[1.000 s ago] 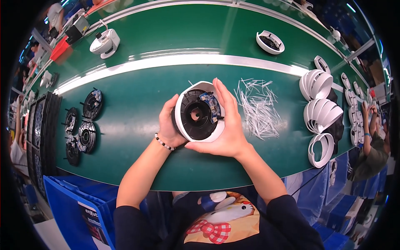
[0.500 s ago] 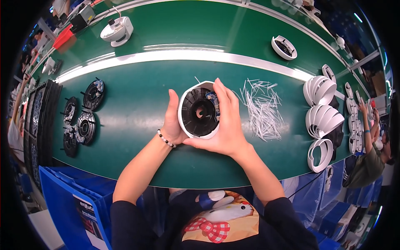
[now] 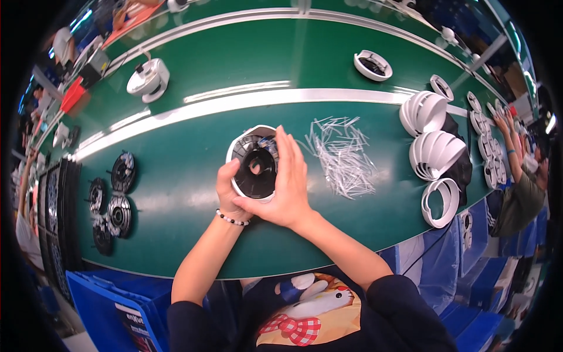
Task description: Assembling internal electronic components into plastic housings on a factory assembly line.
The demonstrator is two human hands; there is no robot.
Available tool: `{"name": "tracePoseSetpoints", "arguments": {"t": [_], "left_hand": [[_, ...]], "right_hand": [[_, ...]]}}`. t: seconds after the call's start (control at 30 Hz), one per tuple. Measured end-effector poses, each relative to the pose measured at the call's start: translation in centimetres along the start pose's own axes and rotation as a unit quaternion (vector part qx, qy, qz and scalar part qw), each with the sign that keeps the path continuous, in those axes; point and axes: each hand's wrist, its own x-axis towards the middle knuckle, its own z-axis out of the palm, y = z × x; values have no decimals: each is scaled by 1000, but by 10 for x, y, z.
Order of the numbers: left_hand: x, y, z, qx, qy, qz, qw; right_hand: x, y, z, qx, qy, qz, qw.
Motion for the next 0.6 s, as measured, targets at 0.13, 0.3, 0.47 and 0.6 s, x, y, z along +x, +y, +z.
{"name": "tracePoseSetpoints", "arguments": {"t": [0.13,0.3,0.47,0.6], "left_hand": [[52,9,12,13,96,-65,993],[148,38,-23,122,216,22,969],[246,69,-86,125,171,-21,977],[282,58,-121,171,175,39,969]], "right_hand": [[-6,6,-38,19,29,-29,999],[-42,22,-154,-130,177,-89,972],[-78,54,-283,-439,249,14,863],[-107,111,-329,-444,183,212,851]]}}
